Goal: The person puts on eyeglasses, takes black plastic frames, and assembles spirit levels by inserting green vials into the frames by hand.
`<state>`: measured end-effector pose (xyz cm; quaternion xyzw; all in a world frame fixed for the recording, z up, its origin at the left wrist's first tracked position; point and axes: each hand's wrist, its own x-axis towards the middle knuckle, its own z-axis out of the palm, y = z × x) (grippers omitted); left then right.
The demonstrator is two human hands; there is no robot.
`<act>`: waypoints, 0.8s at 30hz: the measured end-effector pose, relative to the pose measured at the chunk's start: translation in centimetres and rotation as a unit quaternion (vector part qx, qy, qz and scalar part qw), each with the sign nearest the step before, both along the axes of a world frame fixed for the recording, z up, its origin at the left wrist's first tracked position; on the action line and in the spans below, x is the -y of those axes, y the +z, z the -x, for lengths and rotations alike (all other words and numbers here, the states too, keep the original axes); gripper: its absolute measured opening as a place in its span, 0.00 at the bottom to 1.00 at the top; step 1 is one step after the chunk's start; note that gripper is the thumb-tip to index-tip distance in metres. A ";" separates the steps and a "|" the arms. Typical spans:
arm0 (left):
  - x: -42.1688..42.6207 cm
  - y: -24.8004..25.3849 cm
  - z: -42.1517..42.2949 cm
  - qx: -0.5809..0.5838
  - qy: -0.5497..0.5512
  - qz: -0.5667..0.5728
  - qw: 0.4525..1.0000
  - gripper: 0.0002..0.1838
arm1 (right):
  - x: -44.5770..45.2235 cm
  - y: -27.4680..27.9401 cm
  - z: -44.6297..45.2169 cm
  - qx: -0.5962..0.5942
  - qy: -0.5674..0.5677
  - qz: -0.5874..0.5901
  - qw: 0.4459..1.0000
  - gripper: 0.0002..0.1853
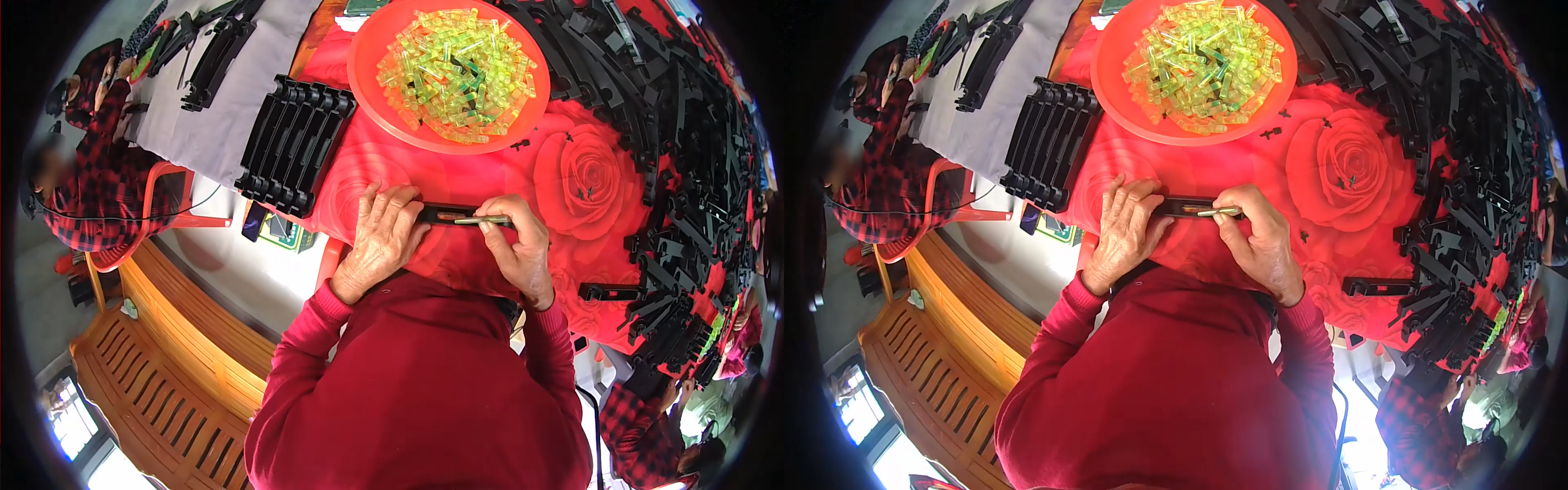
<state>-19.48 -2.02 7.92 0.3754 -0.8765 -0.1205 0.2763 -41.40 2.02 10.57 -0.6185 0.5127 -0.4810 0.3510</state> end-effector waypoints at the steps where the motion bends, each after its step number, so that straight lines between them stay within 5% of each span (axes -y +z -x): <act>1: 0.1 0.0 0.1 0.005 0.006 -0.003 1.000 0.24 | 0.0 0.0 -0.1 -0.023 0.003 0.007 1.000 0.10; 8: 0.3 -2.3 0.0 -0.014 0.017 0.011 1.000 0.24 | 0.1 -0.2 -0.8 -0.117 0.032 0.032 0.992 0.11; 24: 0.4 -2.3 -0.1 -0.043 0.012 -0.004 0.999 0.22 | 0.9 -1.3 -2.6 -0.100 0.038 0.024 0.994 0.10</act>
